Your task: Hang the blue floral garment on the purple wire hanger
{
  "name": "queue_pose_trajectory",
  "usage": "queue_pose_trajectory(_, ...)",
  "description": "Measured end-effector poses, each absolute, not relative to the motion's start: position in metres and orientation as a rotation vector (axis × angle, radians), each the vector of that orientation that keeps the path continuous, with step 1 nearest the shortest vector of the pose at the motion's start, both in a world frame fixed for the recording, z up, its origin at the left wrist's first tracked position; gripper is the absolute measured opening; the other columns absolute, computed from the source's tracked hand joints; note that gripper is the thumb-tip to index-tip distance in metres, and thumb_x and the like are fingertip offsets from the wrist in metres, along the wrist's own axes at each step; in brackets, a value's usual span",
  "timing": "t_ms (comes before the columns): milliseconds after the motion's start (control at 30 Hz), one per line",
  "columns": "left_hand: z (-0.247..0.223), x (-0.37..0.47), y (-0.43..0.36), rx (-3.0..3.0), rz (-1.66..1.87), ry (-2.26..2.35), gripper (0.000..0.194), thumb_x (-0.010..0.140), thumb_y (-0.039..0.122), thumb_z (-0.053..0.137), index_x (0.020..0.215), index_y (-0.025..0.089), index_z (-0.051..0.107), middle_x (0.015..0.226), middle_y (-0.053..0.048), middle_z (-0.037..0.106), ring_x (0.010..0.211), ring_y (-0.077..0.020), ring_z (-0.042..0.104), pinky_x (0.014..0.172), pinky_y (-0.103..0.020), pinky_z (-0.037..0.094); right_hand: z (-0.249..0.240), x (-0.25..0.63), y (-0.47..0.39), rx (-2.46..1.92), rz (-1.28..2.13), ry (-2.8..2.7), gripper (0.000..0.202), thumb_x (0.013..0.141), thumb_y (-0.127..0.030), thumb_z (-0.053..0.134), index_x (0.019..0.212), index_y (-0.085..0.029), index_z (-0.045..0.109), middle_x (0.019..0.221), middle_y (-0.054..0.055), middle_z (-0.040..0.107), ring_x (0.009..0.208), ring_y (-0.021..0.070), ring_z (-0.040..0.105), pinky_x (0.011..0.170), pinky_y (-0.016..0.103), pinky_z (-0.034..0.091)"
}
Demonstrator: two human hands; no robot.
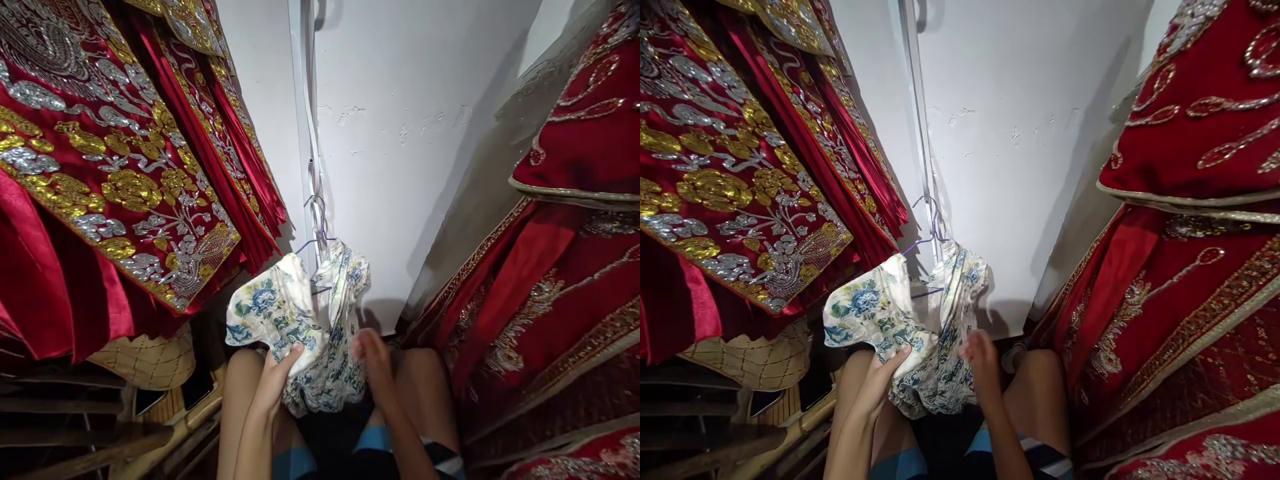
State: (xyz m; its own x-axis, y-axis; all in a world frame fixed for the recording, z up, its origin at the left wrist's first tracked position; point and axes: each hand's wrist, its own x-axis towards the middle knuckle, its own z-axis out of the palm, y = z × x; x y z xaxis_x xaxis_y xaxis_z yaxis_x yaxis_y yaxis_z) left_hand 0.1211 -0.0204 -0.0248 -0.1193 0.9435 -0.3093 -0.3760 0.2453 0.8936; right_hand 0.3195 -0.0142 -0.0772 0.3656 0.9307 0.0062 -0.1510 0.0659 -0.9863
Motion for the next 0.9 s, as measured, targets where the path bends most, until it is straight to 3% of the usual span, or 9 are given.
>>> queue_pose_trajectory(67, -0.024, 0.122, -0.022, 0.63, 1.266, 1.161, 0.078, 0.056, 0.032, 0.091, 0.127, 0.016, 0.063, 0.116, -0.013, 0.073, 0.12, -0.0337, 0.063, 0.105, -0.043, 0.048, -0.083, 0.294, -0.02, -1.126, 1.338, -1.079, 0.049, 0.085, -0.071, 0.051, 0.078, -0.023, 0.052, 0.06, -0.001, 0.057, 0.05, 0.0157, 0.051, 0.05, 0.029, 0.037)
queue_pose_trajectory(133, -0.024, 0.122, -0.025, 0.614, 1.264, 1.145, 0.079, 0.057, 0.031, 0.09, 0.129, 0.016, 0.061, 0.114, -0.013, 0.074, 0.116, -0.0335, 0.065, 0.104, -0.043, 0.05, -0.079, 0.279, -0.021, -1.046, 1.425, -1.2, 0.05, 0.088, -0.071, 0.048, 0.076, -0.023, 0.049, 0.057, -0.003, 0.053, 0.049, 0.0134, 0.047, 0.05, 0.027, 0.036)
queue_pose_trajectory(267, -0.021, 0.119, -0.027, 0.564, 1.266, 1.135, 0.084, 0.053, 0.03, 0.091, 0.13, 0.014, 0.061, 0.109, -0.013, 0.075, 0.11, -0.0336, 0.068, 0.101, -0.043, 0.052, -0.063, 0.278, -0.019, -1.009, 1.36, -1.236, 0.048, 0.09, -0.066, 0.049, 0.071, -0.021, 0.047, 0.053, -0.006, 0.043, 0.048, 0.0107, 0.039, 0.049, 0.025, 0.032)
queue_pose_trajectory(400, -0.019, 0.119, -0.026, 0.549, 1.254, 1.112, 0.084, 0.054, 0.03, 0.091, 0.13, 0.014, 0.06, 0.11, -0.013, 0.075, 0.108, -0.0332, 0.069, 0.102, -0.044, 0.052, -0.06, 0.286, -0.019, -1.028, 1.352, -1.227, 0.039, 0.092, -0.056, 0.052, 0.075, -0.021, 0.049, 0.057, -0.005, 0.047, 0.051, 0.0106, 0.04, 0.05, 0.024, 0.033)
queue_pose_trajectory(533, -0.019, 0.123, -0.027, 0.546, 1.24, 1.101, 0.081, 0.055, 0.029, 0.09, 0.129, 0.015, 0.06, 0.109, -0.012, 0.075, 0.109, -0.0329, 0.069, 0.103, -0.045, 0.051, -0.06, 0.285, -0.022, -1.025, 1.254, -1.24, 0.029, 0.093, -0.051, 0.053, 0.091, -0.022, 0.049, 0.07, -0.003, 0.053, 0.058, 0.0122, 0.044, 0.054, 0.024, 0.035)
queue_pose_trajectory(733, -0.019, 0.121, -0.025, 0.582, 1.207, 1.124, 0.073, 0.058, 0.028, 0.086, 0.125, 0.017, 0.06, 0.108, -0.013, 0.074, 0.107, -0.0346, 0.068, 0.1, -0.047, 0.051, -0.054, 0.284, -0.027, -1.059, 1.181, -1.341, 0.035, 0.096, -0.047, 0.049, 0.072, -0.022, 0.044, 0.061, -0.004, 0.042, 0.059, 0.0128, 0.039, 0.057, 0.027, 0.031)
queue_pose_trajectory(800, -0.024, 0.12, -0.022, 0.671, 1.297, 1.234, 0.071, 0.061, 0.031, 0.084, 0.125, 0.018, 0.058, 0.114, -0.014, 0.07, 0.115, -0.0352, 0.064, 0.103, -0.047, 0.048, -0.053, 0.287, -0.028, -1.064, 1.222, -1.281, 0.037, 0.095, -0.047, 0.05, 0.069, -0.022, 0.043, 0.058, -0.005, 0.041, 0.056, 0.0123, 0.038, 0.056, 0.027, 0.03)
queue_pose_trajectory(900, -0.039, 0.126, -0.021, 0.897, 1.724, 1.627, 0.072, 0.068, 0.035, 0.08, 0.131, 0.021, 0.047, 0.133, -0.013, 0.056, 0.129, -0.0315, 0.051, 0.11, -0.042, 0.04, -0.051, 0.293, -0.03, -1.091, 1.24, -1.215, 0.038, 0.092, -0.047, 0.054, 0.066, -0.022, 0.044, 0.053, -0.005, 0.042, 0.052, 0.0119, 0.039, 0.054, 0.027, 0.03)
